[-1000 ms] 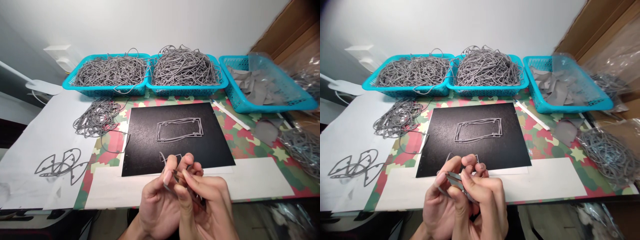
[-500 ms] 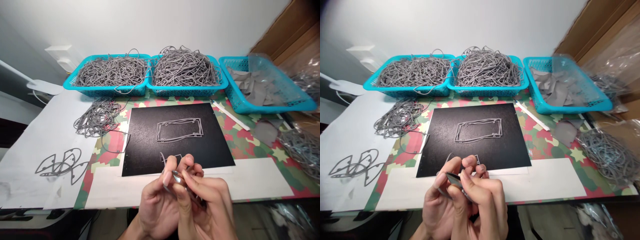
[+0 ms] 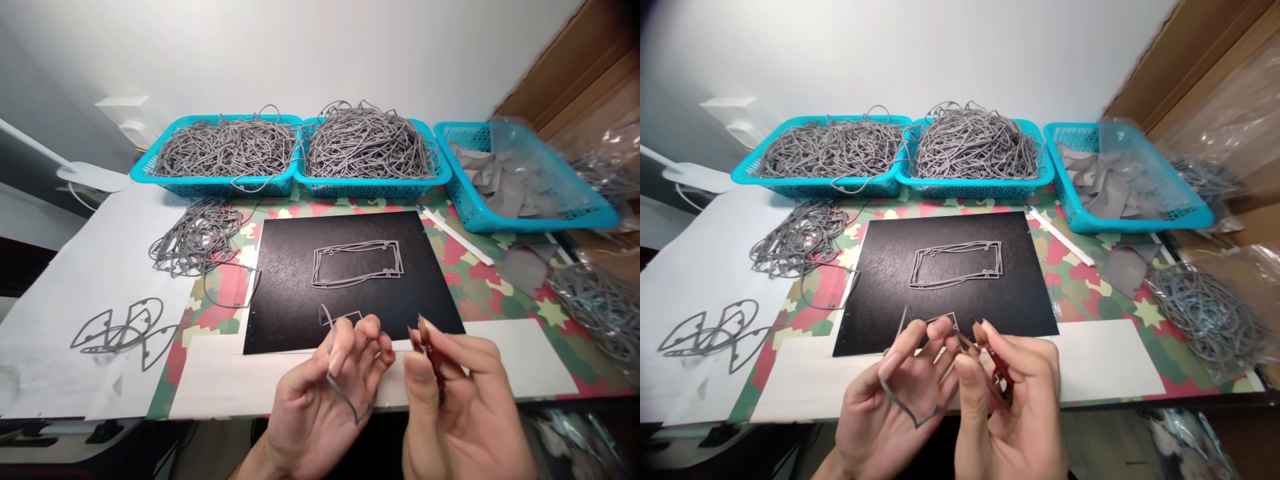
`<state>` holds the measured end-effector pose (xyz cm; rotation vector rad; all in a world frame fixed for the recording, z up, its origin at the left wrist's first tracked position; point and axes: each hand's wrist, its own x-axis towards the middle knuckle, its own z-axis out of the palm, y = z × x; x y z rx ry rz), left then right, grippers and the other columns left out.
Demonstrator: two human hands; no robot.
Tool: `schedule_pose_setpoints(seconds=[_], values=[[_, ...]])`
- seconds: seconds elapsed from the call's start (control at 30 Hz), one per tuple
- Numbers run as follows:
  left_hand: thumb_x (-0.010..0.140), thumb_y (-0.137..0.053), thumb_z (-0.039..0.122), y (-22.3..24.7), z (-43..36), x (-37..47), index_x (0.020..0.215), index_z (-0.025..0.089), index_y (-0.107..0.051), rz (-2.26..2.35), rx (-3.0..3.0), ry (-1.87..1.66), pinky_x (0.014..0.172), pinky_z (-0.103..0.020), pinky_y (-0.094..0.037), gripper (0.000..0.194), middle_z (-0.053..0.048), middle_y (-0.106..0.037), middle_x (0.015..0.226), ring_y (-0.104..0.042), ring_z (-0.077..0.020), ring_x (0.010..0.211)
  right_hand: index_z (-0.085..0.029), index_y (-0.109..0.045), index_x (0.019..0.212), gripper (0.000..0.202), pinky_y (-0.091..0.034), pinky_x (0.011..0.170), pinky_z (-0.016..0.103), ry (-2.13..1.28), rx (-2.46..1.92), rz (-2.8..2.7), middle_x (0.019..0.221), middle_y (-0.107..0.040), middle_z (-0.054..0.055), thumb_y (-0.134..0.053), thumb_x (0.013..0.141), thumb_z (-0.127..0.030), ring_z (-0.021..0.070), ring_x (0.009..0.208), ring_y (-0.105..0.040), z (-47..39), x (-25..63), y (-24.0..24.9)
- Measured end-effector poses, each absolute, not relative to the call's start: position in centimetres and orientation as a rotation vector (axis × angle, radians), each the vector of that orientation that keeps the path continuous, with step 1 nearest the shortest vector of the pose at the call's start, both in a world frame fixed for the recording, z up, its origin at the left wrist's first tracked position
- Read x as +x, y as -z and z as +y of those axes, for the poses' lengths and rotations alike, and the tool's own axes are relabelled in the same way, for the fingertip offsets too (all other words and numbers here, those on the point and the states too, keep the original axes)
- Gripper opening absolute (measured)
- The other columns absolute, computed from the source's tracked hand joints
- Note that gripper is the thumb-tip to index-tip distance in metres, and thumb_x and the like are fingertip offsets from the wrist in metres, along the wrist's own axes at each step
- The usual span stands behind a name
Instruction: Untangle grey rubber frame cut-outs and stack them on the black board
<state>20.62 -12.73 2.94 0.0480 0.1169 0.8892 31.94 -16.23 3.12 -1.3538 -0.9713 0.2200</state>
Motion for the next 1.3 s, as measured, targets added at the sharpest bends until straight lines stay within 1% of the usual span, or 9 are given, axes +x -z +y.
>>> schedule_pose_setpoints(seconds=[0.2, 0.3, 0.37, 0.6, 0.77, 0.87, 1.03, 1.17, 1.3], values=[[0.107, -0.072, 0.035, -4.3, -12.8, 19.6, 0.097, 0.018, -0.073, 0.436, 0.487, -0.923, 0.1, -0.026, -0.045, 0.019, -0.005, -0.057, 0.104, -0.052, -0.0189, 0.101, -0.026, -0.081, 0.122, 0.018, -0.065, 0.073, 0.016, -0.58, -1.279, -1.026, 0.104, -0.074, 0.003, -0.077, 0.104, -0.022, 0.0134, 0.085, -0.082, -16.6, 33.0, -3.4], [0.108, -0.071, 0.041, -4.6, -12.8, 19.4, 0.097, 0.02, -0.071, 0.471, 0.614, -0.914, 0.099, -0.028, -0.043, 0.024, -0.004, -0.053, 0.101, -0.049, -0.0202, 0.1, -0.027, -0.082, 0.122, 0.018, -0.066, 0.074, 0.017, -0.672, -1.25, -1.069, 0.108, -0.074, 0.004, -0.076, 0.105, -0.024, 0.0142, 0.087, -0.081, -16.9, 33.6, -3.1], [0.109, -0.069, 0.043, -4.7, -12.9, 19.4, 0.095, 0.021, -0.07, 0.457, 0.636, -0.907, 0.1, -0.028, -0.042, 0.026, -0.004, -0.051, 0.101, -0.048, -0.0206, 0.101, -0.027, -0.082, 0.116, 0.014, -0.065, 0.073, 0.017, -0.689, -1.211, -1.115, 0.103, -0.073, 0.003, -0.078, 0.103, -0.024, 0.0142, 0.088, -0.079, -17.0, 33.9, -2.9], [0.105, -0.074, 0.042, -5.3, -13.3, 18.9, 0.107, 0.022, -0.076, 0.45, 0.583, -0.854, 0.101, -0.026, -0.042, 0.02, -0.005, -0.049, 0.108, -0.049, -0.02, 0.106, -0.026, -0.082, 0.116, 0.015, -0.063, 0.068, 0.019, -0.586, -1.193, -1.243, 0.097, -0.073, 0.002, -0.078, 0.103, -0.019, 0.0144, 0.084, -0.076, -17.8, 34.3, -3.0], [0.103, -0.075, 0.042, -5.5, -13.4, 18.9, 0.104, 0.021, -0.075, 0.45, 0.553, -0.832, 0.1, -0.027, -0.044, 0.021, -0.007, -0.049, 0.124, -0.051, -0.0193, 0.107, -0.025, -0.083, 0.115, 0.011, -0.054, 0.056, 0.02, -0.538, -1.246, -1.148, 0.095, -0.072, 0.004, -0.077, 0.106, -0.028, 0.0163, 0.085, -0.073, -18.2, 32.4, -3.5], [0.104, -0.075, 0.042, -5.5, -13.4, 19.1, 0.107, 0.021, -0.076, 0.418, 0.543, -0.822, 0.102, -0.027, -0.045, 0.021, -0.007, -0.05, 0.12, -0.051, -0.0195, 0.107, -0.025, -0.083, 0.111, 0.012, -0.054, 0.057, 0.022, -0.529, -1.277, -1.052, 0.094, -0.071, 0.004, -0.076, 0.108, -0.034, 0.0168, 0.085, -0.071, -18.3, 31.2, -4.0], [0.104, -0.075, 0.039, -5.4, -13.6, 19.4, 0.109, 0.022, -0.078, 0.377, 0.499, -0.834, 0.107, -0.027, -0.045, 0.019, -0.007, -0.05, 0.114, -0.05, -0.0207, 0.115, -0.024, -0.083, 0.107, 0.008, -0.053, 0.054, 0.022, -0.506, -1.283, -1.044, 0.095, -0.074, 0.006, -0.078, 0.106, -0.029, 0.0185, 0.087, -0.074, -18.4, 31.2, -4.2], [0.104, -0.075, 0.042, -5.4, -13.6, 19.4, 0.118, 0.023, -0.078, 0.374, 0.521, -0.826, 0.101, -0.028, -0.047, 0.024, -0.007, -0.052, 0.113, -0.051, -0.0212, 0.11, -0.023, -0.083, 0.109, 0.006, -0.057, 0.054, 0.022, -0.466, -1.24, -1.185, 0.09, -0.075, 0.005, -0.078, 0.104, -0.023, 0.0172, 0.078, -0.075, -18.3, 32.4, -3.8], [0.105, -0.072, 0.042, -5.1, -13.7, 19.4, 0.117, 0.023, -0.077, 0.386, 0.558, -0.828, 0.097, -0.029, -0.047, 0.022, -0.006, -0.052, 0.107, -0.049, -0.0208, 0.105, -0.022, -0.084, 0.111, 0.011, -0.061, 0.057, 0.024, -0.38, -1.227, -1.27, 0.088, -0.077, 0.004, -0.08, 0.101, -0.019, 0.0171, 0.072, -0.077, -18.1, 33.2, -3.6]])
